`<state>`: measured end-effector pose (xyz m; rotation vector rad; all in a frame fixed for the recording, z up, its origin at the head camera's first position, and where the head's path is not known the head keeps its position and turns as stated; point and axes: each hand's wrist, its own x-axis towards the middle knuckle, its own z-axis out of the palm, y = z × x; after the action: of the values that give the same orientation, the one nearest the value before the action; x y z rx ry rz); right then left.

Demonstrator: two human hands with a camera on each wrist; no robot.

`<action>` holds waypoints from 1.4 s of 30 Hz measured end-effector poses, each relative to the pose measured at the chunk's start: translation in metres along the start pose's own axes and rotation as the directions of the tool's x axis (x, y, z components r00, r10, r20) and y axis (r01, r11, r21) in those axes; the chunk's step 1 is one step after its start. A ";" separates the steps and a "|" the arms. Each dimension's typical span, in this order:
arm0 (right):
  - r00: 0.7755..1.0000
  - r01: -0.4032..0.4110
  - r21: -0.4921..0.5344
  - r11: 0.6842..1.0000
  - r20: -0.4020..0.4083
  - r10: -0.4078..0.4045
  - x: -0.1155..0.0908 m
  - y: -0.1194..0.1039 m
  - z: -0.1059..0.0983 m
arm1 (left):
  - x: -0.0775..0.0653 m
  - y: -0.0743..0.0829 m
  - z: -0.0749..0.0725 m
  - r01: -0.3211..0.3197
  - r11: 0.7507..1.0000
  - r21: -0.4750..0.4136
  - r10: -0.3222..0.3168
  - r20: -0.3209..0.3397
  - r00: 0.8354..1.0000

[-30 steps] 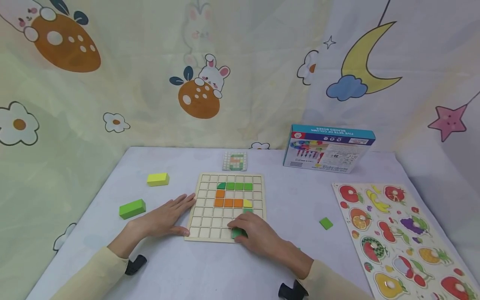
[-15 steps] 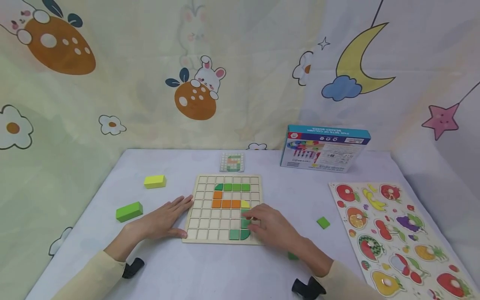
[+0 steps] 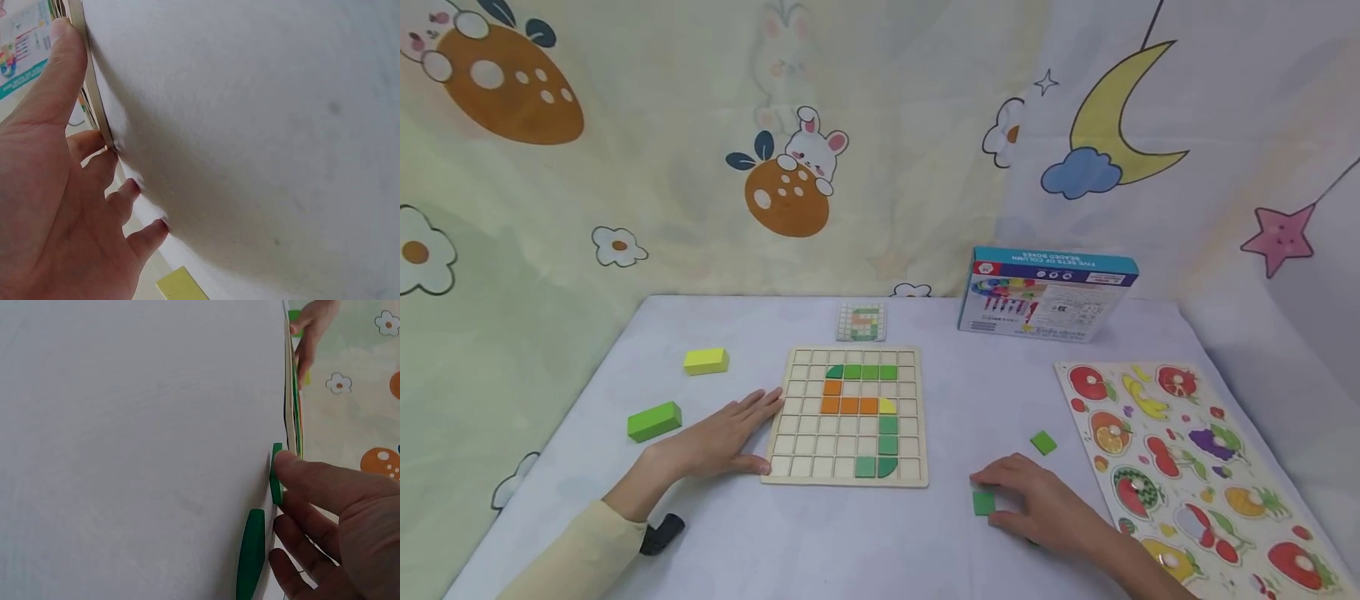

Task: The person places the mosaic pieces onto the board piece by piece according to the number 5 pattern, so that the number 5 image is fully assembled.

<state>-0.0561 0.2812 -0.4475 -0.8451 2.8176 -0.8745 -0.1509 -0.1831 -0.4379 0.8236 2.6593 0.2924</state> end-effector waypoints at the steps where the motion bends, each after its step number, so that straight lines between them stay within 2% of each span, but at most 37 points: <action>1: 1.000 0.013 0.000 1.000 -0.003 -0.013 -0.001 0.001 0.002 | 0.000 0.000 0.000 -0.003 1.000 -0.003 0.003 -0.003 1.000; 8: 0.999 0.017 -0.025 1.000 -0.038 -0.018 0.002 -0.002 0.008 | 0.001 -0.001 0.001 0.003 1.000 -0.014 -0.003 0.010 1.000; 12: 0.998 0.013 -0.047 0.999 -0.064 -0.016 0.014 -0.011 0.011 | 0.001 0.000 -0.001 0.011 1.000 -0.014 -0.011 0.018 1.000; 20: 0.996 0.042 -0.028 0.999 -0.082 -0.044 0.068 -0.050 0.022 | 0.002 0.000 -0.002 0.012 1.000 -0.002 -0.012 0.019 1.000; 24: 0.996 0.039 -0.034 0.999 -0.073 -0.041 0.097 -0.072 0.038 | 0.003 -0.001 -0.002 0.014 1.000 0.003 -0.014 0.015 1.000; 28: 0.998 0.059 -0.049 0.997 -0.031 -0.061 0.116 -0.088 0.055 | 0.003 -0.001 -0.002 0.017 1.000 -0.011 -0.016 0.018 1.000; 35: 0.998 0.060 -0.099 0.993 -0.011 -0.061 0.131 -0.098 0.072 | 0.002 0.000 -0.001 0.025 0.999 -0.023 -0.025 0.017 1.000; 42: 0.999 0.050 -0.110 0.993 -0.011 -0.052 0.132 -0.100 0.075 | 0.000 0.001 -0.002 0.025 1.000 -0.013 -0.024 0.018 1.000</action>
<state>-0.1028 0.1052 -0.4444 -0.9320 2.8908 -0.7403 -0.1512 -0.1824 -0.4356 0.7855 2.6461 0.2946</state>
